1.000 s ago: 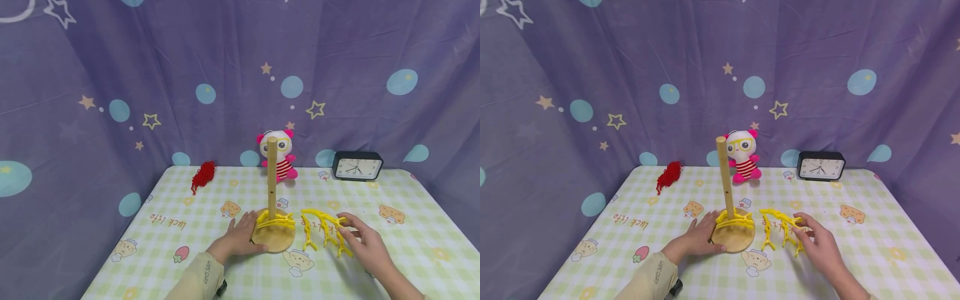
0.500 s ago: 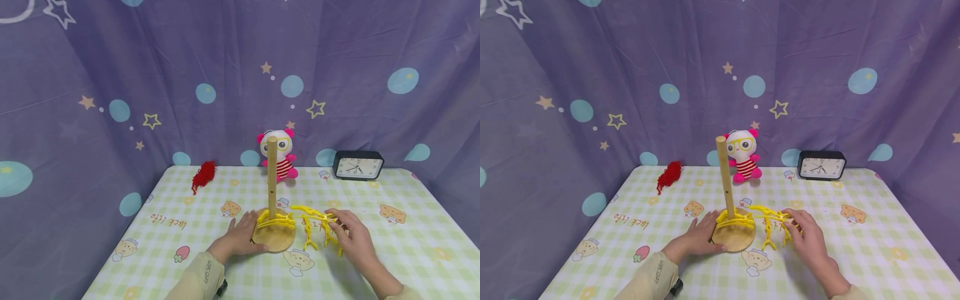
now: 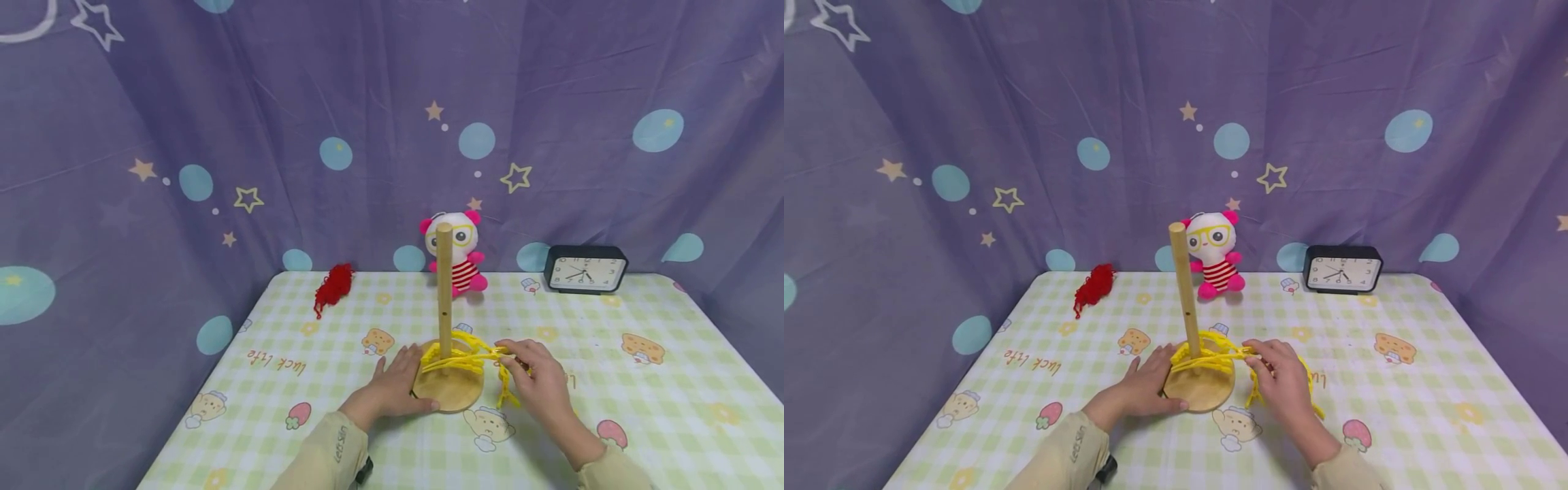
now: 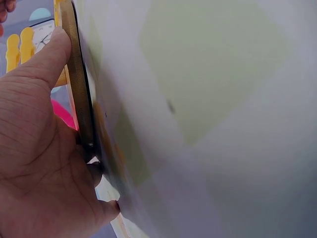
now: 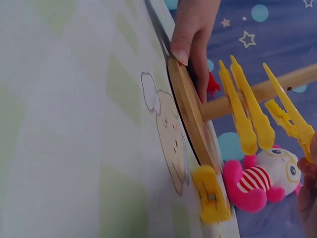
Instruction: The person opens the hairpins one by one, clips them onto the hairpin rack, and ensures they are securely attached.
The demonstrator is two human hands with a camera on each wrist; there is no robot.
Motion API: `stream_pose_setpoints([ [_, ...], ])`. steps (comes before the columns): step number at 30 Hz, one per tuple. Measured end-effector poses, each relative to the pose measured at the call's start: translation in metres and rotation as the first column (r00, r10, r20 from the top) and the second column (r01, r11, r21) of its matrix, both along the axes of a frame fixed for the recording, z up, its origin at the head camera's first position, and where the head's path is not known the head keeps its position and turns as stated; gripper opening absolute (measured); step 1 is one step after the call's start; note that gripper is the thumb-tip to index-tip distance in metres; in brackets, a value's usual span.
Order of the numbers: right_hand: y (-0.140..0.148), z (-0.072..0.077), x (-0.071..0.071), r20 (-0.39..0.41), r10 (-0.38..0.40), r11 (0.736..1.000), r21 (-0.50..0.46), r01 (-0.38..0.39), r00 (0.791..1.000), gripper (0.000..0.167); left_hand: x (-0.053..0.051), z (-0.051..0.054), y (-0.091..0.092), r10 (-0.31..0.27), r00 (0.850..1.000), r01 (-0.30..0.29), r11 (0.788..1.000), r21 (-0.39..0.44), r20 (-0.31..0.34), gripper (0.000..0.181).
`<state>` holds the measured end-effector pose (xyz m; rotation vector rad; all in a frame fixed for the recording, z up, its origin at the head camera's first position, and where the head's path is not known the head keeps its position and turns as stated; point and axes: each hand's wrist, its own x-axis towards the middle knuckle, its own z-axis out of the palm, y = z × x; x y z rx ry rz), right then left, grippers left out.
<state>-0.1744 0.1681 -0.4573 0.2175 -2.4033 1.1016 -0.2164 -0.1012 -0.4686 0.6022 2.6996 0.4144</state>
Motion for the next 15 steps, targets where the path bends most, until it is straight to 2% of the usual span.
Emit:
stream_pose_setpoints([
  [9, -0.021, -0.002, -0.013, -0.013, 0.031, 0.999, -0.019, -0.031, 0.999, 0.019, 0.001, 0.004, 0.002, 0.014, 1.000, -0.014, 1.000, -0.001, 0.008, 0.105],
  [15, -0.029, -0.004, -0.017, 0.048, 0.063, 0.998, 0.009, -0.064, 0.997, 0.021, 0.001, 0.004, 0.002, 0.020, 1.000, -0.020, 1.000, 0.001, 0.012, 0.105],
])
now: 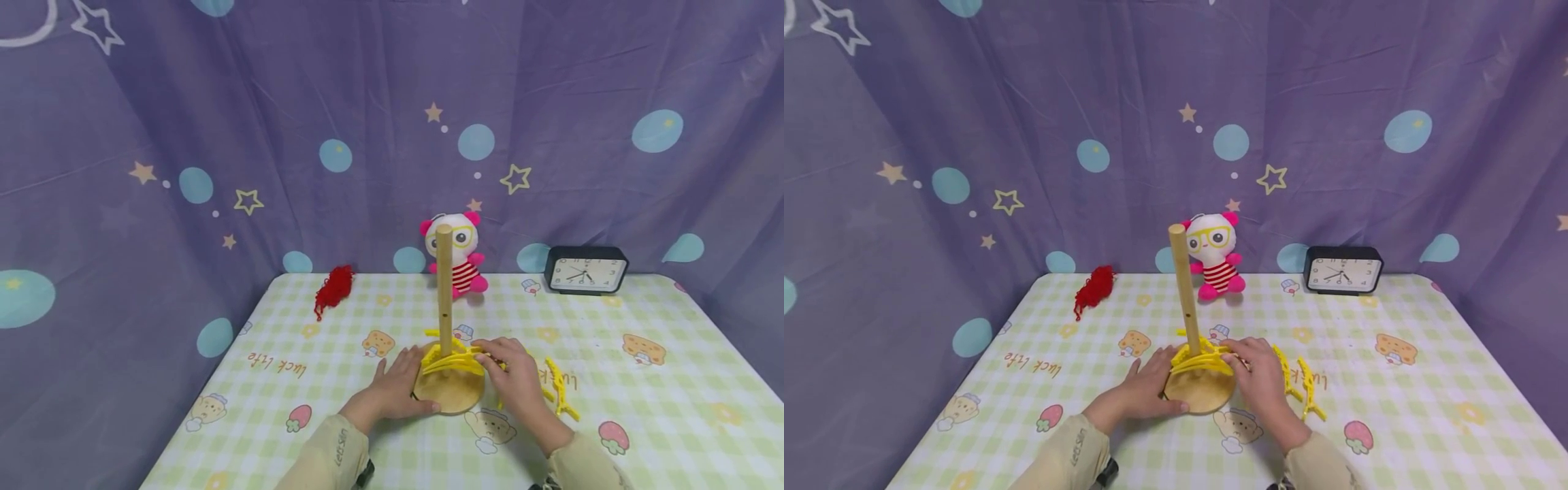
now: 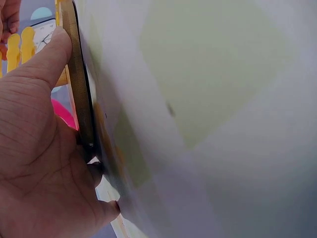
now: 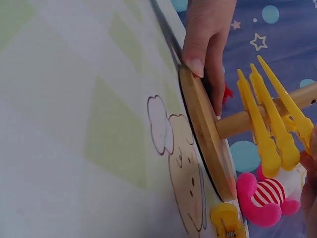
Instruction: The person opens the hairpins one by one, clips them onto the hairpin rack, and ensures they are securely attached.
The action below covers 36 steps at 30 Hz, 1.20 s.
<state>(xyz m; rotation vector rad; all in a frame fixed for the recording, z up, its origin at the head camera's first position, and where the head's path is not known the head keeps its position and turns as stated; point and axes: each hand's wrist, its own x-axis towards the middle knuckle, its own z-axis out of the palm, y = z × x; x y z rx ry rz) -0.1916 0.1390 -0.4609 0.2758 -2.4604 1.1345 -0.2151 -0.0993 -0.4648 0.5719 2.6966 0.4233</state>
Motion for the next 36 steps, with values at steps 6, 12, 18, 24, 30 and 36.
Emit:
stream_pose_setpoints([
  [6, 0.003, -0.007, -0.002, 0.039, 0.100, 0.995, 0.009, -0.100, 0.994, 0.031, 0.000, 0.001, -0.002, -0.007, 1.000, 0.007, 1.000, -0.003, 0.006, 0.104],
  [12, 0.020, -0.009, -0.003, 0.118, 0.161, 0.985, -0.075, -0.153, 0.980, 0.049, 0.000, -0.003, -0.001, -0.008, 1.000, 0.008, 1.000, -0.003, -0.013, 0.105],
  [18, 0.042, -0.001, 0.005, 0.189, 0.104, 0.992, -0.086, -0.089, 0.977, 0.041, -0.001, -0.008, -0.001, -0.001, 1.000, 0.001, 1.000, 0.004, -0.004, 0.106],
  [24, 0.065, 0.009, 0.015, 0.204, 0.067, 0.997, -0.043, -0.060, 0.977, 0.033, 0.002, 0.000, 0.000, -0.004, 1.000, 0.004, 1.000, 0.002, 0.004, 0.104],
  [30, 0.086, 0.010, 0.023, 0.237, 0.025, 1.000, 0.010, -0.028, 0.971, 0.033, 0.003, 0.001, 0.000, -0.001, 1.000, 0.001, 1.000, 0.012, 0.006, 0.105],
  [36, 0.102, 0.011, 0.029, 0.277, -0.024, 0.999, 0.047, 0.012, 0.960, 0.033, 0.002, 0.002, 0.000, 0.002, 1.000, -0.002, 1.000, 0.005, 0.016, 0.104],
])
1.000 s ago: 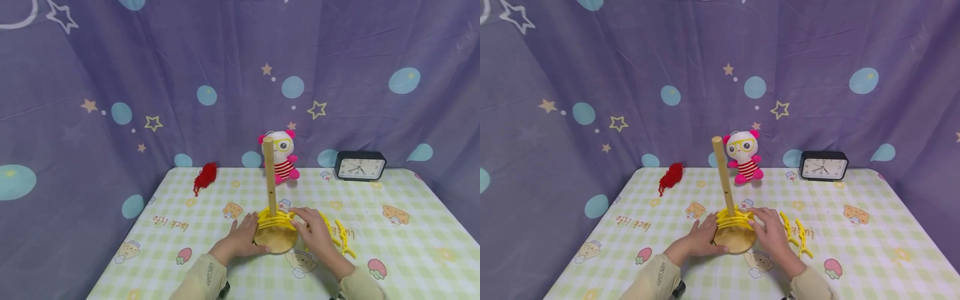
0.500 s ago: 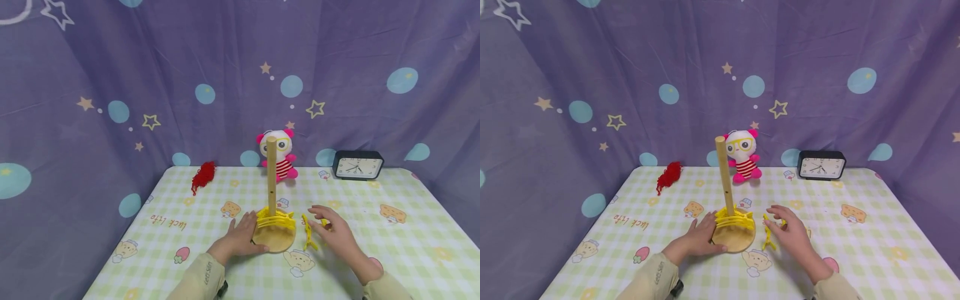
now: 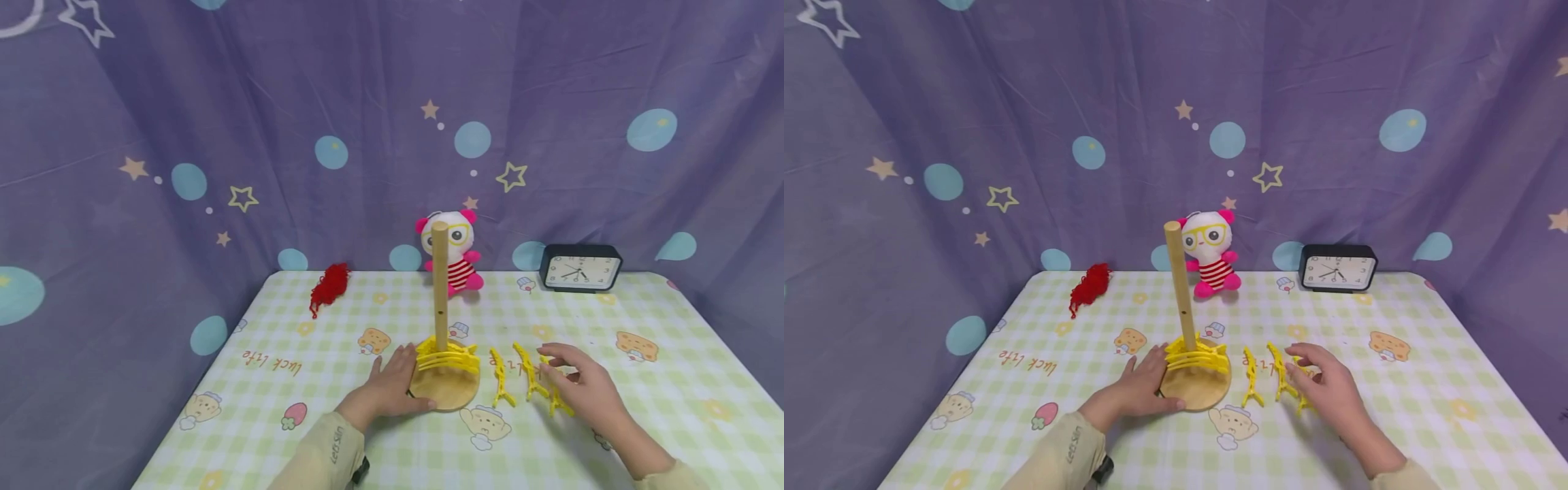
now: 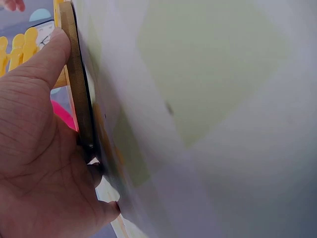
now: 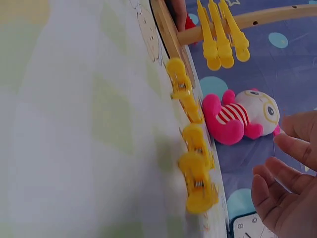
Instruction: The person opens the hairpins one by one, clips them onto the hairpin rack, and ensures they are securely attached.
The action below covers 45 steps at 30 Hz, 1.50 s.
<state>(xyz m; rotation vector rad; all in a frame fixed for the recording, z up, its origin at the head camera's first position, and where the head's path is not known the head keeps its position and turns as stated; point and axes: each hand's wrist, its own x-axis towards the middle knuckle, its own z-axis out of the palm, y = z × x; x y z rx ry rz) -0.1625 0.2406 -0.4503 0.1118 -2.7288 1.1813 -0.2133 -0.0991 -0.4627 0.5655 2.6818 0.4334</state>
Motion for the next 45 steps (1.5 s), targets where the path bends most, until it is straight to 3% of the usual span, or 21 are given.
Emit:
stream_pose_setpoints([
  [12, 0.017, -0.007, 0.008, 0.049, -0.021, 1.000, 0.012, 0.021, 0.999, 0.039, 0.000, 0.000, 0.000, -0.003, 1.000, 0.003, 1.000, -0.003, -0.016, 0.106],
  [16, 0.020, -0.009, 0.011, 0.113, -0.015, 1.000, 0.022, 0.013, 0.994, 0.050, -0.001, -0.002, 0.000, -0.003, 1.000, 0.003, 1.000, -0.007, -0.018, 0.106],
  [23, 0.027, -0.013, 0.011, 0.275, -0.092, 0.991, 0.122, 0.060, 0.957, 0.051, -0.002, -0.003, 0.001, -0.010, 1.000, 0.010, 1.000, -0.021, -0.007, 0.106],
  [33, 0.024, -0.020, 0.006, 0.384, -0.050, 0.962, 0.268, -0.060, 0.922, 0.061, -0.001, -0.001, 0.001, 0.002, 1.000, -0.002, 1.000, -0.023, -0.010, 0.106],
  [42, 0.016, -0.024, 0.009, 0.284, -0.034, 0.903, 0.419, -0.092, 0.958, 0.054, 0.000, 0.000, 0.001, 0.005, 1.000, -0.005, 1.000, -0.010, -0.010, 0.106],
  [45, 0.016, -0.024, 0.009, 0.278, -0.033, 0.903, 0.420, -0.091, 0.960, 0.050, 0.000, 0.000, 0.001, 0.004, 1.000, -0.004, 1.000, -0.011, -0.009, 0.106],
])
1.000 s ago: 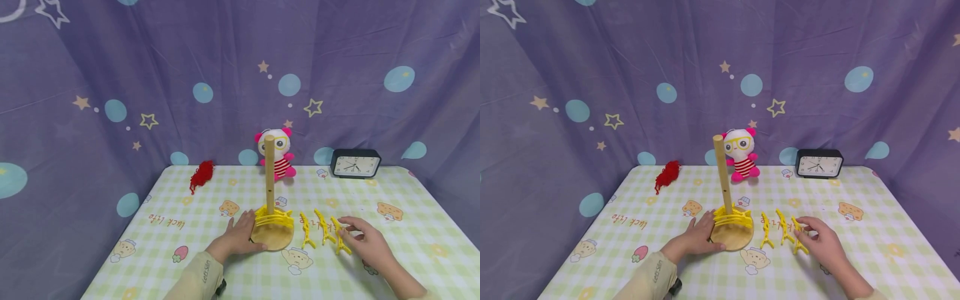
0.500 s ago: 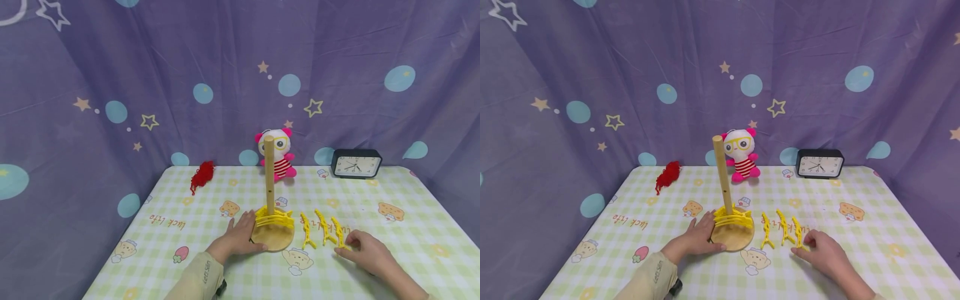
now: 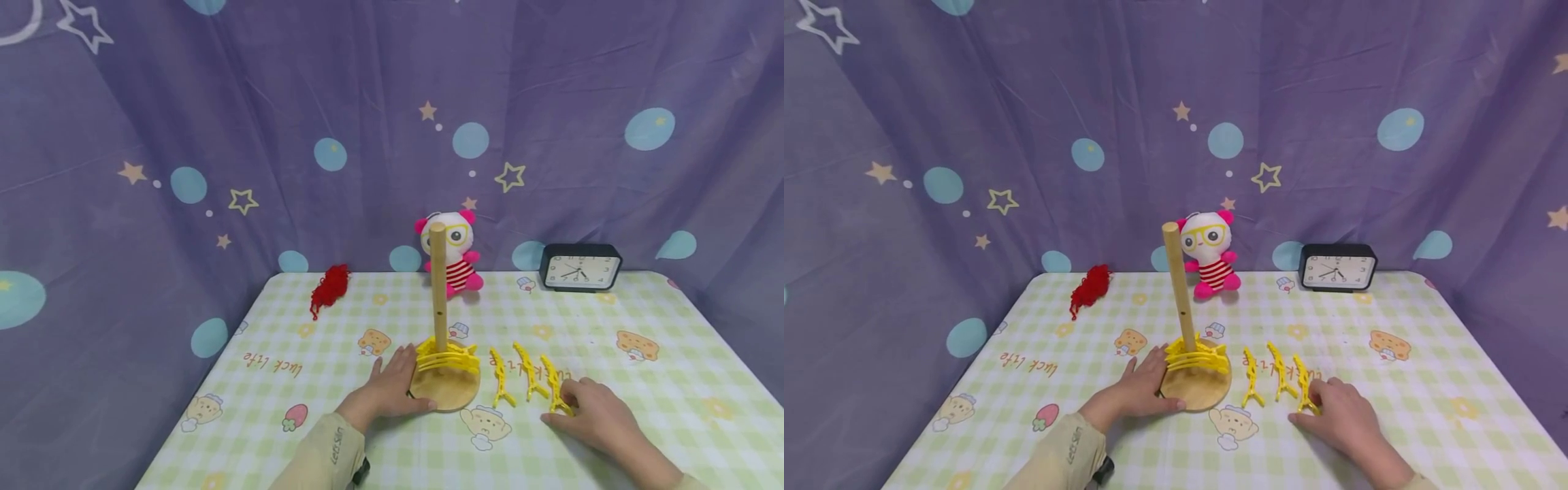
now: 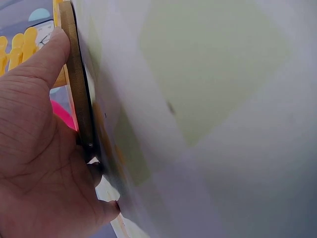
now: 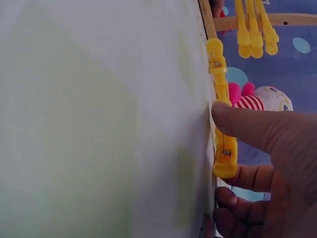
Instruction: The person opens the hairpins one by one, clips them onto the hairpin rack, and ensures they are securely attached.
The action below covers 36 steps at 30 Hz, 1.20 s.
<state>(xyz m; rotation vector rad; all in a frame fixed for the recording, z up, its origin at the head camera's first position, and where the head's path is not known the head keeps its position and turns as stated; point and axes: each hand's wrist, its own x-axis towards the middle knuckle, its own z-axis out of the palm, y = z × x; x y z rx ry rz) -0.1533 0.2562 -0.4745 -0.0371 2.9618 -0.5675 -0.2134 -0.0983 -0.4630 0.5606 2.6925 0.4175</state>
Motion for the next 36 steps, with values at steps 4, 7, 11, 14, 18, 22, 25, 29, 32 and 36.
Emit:
stream_pose_setpoints([
  [4, 0.002, 0.005, 0.000, 0.013, -0.017, 0.999, -0.045, 0.017, 1.000, 0.040, 0.000, -0.001, 0.000, 0.001, 1.000, -0.001, 1.000, 0.004, 0.001, 0.106],
  [7, 0.005, 0.011, -0.001, 0.006, -0.047, 0.995, -0.087, 0.047, 0.999, 0.035, 0.000, -0.001, 0.000, -0.001, 1.000, 0.001, 1.000, 0.007, 0.000, 0.106],
  [11, 0.008, 0.017, -0.001, -0.043, -0.105, 0.986, -0.136, 0.098, 0.994, 0.041, 0.000, -0.001, 0.000, -0.004, 1.000, 0.004, 1.000, 0.005, 0.000, 0.106],
  [14, 0.007, 0.022, 0.000, -0.100, -0.148, 0.975, -0.184, 0.128, 0.984, 0.044, 0.000, 0.000, 0.000, -0.002, 1.000, 0.002, 1.000, 0.002, 0.005, 0.105],
  [18, 0.004, 0.029, 0.002, -0.170, -0.185, 0.957, -0.253, 0.139, 0.968, 0.043, 0.001, 0.002, 0.000, 0.000, 1.000, 0.000, 1.000, 0.009, 0.008, 0.105],
  [22, -0.005, 0.036, 0.004, -0.238, -0.210, 0.944, -0.300, 0.134, 0.948, 0.038, 0.000, 0.002, 0.000, 0.000, 1.000, 0.000, 1.000, 0.017, 0.006, 0.105],
  [25, -0.013, 0.041, 0.004, -0.297, -0.208, 0.940, -0.325, 0.106, 0.932, 0.034, -0.001, -0.001, -0.001, 0.001, 1.000, -0.001, 1.000, 0.011, 0.007, 0.106],
  [29, -0.022, 0.046, 0.002, -0.364, -0.140, 0.948, -0.317, 0.019, 0.921, 0.034, -0.002, -0.003, -0.001, 0.004, 1.000, -0.004, 1.000, 0.005, 0.012, 0.107],
  [32, -0.028, 0.049, -0.001, -0.402, -0.091, 0.955, -0.294, -0.034, 0.911, 0.035, -0.002, -0.004, -0.001, 0.007, 1.000, -0.007, 1.000, 0.011, 0.012, 0.107],
  [36, -0.037, 0.051, -0.006, -0.463, -0.046, 0.961, -0.261, -0.087, 0.885, 0.036, -0.002, -0.005, -0.001, 0.009, 1.000, -0.009, 1.000, 0.013, 0.012, 0.107],
])
